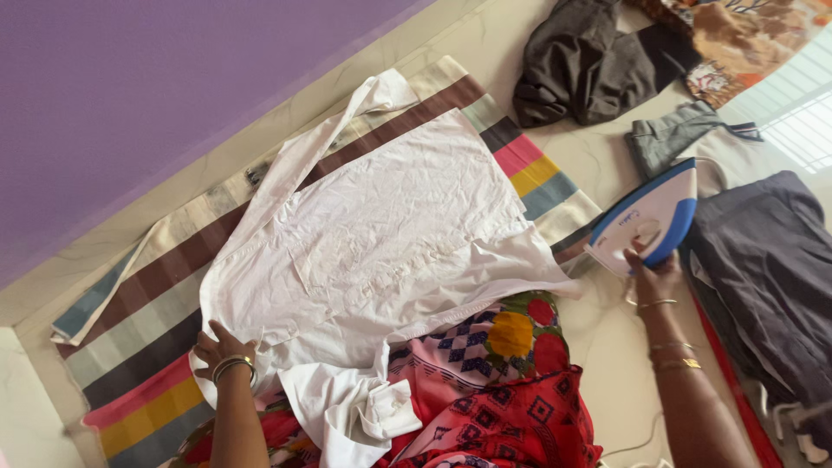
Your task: The person irons a white shirt laid out on a striped mat on the floor. They repeatedly smooth the fabric with their hands and move the iron across different sections, including the sleeves and body, before folding the shirt at the end.
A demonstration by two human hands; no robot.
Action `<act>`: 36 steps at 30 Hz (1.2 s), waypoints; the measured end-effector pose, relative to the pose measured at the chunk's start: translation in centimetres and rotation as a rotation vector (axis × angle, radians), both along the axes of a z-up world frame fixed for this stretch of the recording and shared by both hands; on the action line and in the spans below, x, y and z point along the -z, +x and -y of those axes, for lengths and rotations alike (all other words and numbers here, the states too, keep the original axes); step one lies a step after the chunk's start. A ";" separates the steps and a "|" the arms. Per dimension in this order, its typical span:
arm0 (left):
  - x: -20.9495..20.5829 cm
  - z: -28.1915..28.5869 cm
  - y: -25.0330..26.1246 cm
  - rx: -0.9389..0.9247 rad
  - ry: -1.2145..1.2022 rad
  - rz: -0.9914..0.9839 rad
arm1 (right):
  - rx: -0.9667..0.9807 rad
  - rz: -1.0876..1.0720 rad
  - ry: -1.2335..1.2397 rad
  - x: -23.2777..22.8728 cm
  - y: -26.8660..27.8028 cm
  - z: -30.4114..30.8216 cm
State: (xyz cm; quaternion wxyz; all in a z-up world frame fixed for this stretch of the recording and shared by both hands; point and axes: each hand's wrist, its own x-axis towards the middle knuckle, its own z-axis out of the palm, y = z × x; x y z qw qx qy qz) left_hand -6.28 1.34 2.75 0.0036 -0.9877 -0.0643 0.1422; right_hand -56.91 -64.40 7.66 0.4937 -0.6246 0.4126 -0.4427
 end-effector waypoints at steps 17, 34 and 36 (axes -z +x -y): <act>-12.3 -3.1 -24.9 0.471 -0.277 0.074 | -0.018 0.213 -0.160 5.3 10.7 -0.4; -11.5 -2.5 -26.3 0.576 -0.513 -0.040 | -0.020 -0.235 -0.161 2.0 8.8 -0.1; -11.5 -2.7 -26.7 0.577 -0.523 -0.024 | -0.030 -0.214 -0.161 2.0 8.5 -0.1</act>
